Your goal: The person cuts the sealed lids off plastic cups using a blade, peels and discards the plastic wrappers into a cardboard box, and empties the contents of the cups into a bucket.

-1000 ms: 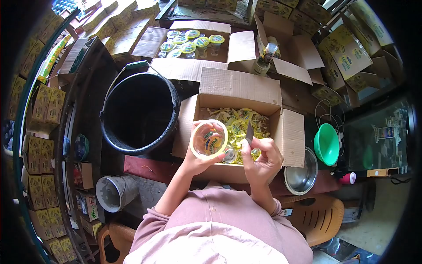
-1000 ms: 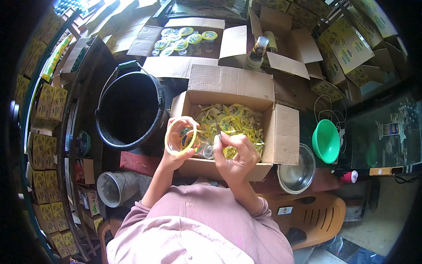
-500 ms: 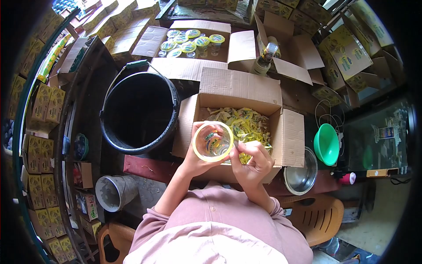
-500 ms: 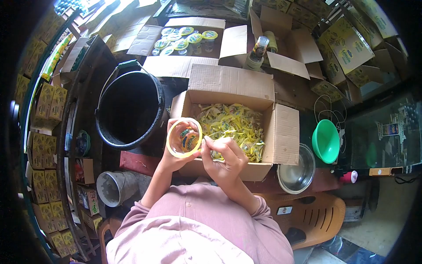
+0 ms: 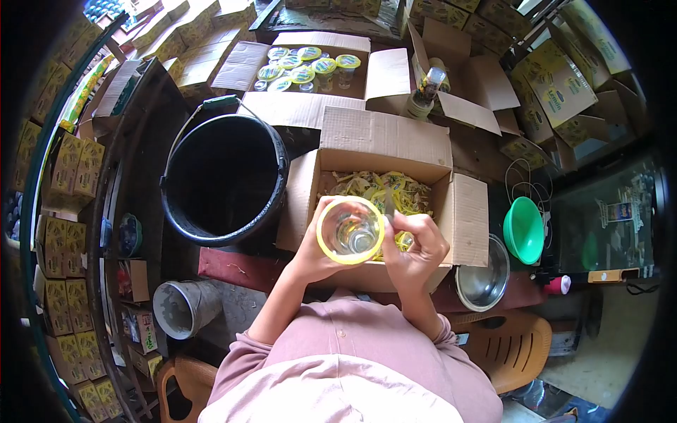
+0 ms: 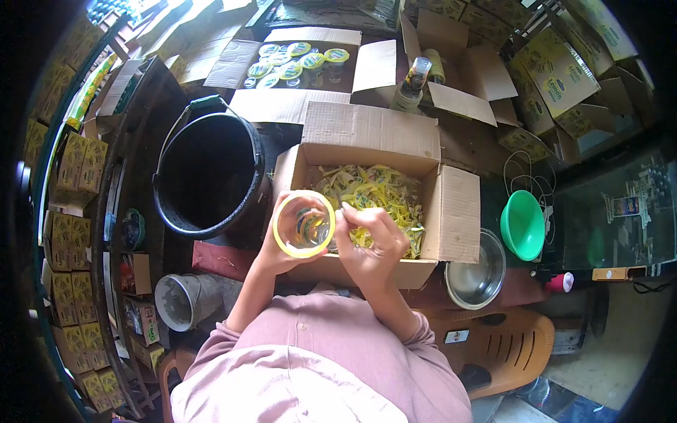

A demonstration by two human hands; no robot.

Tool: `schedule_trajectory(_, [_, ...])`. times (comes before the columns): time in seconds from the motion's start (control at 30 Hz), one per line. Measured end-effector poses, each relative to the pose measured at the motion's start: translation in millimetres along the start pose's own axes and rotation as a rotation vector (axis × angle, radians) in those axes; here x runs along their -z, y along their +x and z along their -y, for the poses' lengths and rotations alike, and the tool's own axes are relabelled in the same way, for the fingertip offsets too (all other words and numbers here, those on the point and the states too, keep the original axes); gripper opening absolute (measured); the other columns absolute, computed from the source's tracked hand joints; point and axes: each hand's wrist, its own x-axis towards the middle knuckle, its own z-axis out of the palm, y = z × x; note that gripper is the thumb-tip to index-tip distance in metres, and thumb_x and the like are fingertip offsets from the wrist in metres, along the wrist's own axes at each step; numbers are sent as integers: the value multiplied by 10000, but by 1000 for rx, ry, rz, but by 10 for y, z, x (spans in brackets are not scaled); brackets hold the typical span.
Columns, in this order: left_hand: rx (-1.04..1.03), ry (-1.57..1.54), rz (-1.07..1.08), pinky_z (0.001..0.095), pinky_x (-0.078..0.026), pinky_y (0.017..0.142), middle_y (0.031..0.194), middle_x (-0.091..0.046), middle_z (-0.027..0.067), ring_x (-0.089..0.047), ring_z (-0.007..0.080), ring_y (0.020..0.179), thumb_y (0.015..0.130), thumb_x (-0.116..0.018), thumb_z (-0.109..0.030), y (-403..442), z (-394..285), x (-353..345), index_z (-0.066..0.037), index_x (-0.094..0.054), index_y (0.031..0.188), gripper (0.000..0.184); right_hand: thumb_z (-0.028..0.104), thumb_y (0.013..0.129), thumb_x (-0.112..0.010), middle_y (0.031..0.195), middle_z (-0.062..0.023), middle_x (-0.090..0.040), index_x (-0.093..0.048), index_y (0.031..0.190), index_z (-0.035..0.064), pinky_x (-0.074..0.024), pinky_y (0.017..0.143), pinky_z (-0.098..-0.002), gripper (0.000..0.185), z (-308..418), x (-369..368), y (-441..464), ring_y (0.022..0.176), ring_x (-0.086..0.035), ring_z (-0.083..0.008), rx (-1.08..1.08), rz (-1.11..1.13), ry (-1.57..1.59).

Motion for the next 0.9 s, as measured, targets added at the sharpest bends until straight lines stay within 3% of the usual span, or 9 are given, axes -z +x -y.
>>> schedule_trajectory(0.17, [94,-231,-145,314,-355,953,1165,-435,104,-441,186,1098,632,-723,-11,16,-6,-77,-21,-388,1189,651,-87,630,-667,642,-73,-581,-617,767,3,-450,521,-240,171,23,42,-23,564,-571,-129,-70,-62,9])
schedule_trajectory(0.4, [42,-218,-130,319,-360,950,1166,-430,112,-442,197,1103,653,-700,-1,4,31,-98,-18,-358,1204,648,-75,628,-682,647,-71,-576,-651,802,10,-444,516,-238,196,33,0,-93,566,-565,-132,37,1,24])
schedule_trajectory(0.8, [-8,54,0,325,-391,913,1090,-470,98,-491,212,1043,590,-711,-44,36,-54,4,-24,-409,1155,641,-76,607,-683,682,-73,-591,-645,807,34,-450,516,-255,231,18,13,1,583,-576,-163,132,26,-54])
schedule_trajectory(0.9, [-44,73,19,328,-387,917,1086,-474,99,-483,215,1049,581,-695,-44,39,-62,21,-26,-412,1155,640,-128,613,-655,679,-87,-592,-636,785,-3,-451,546,-241,214,22,51,34,611,-581,-157,131,80,6])
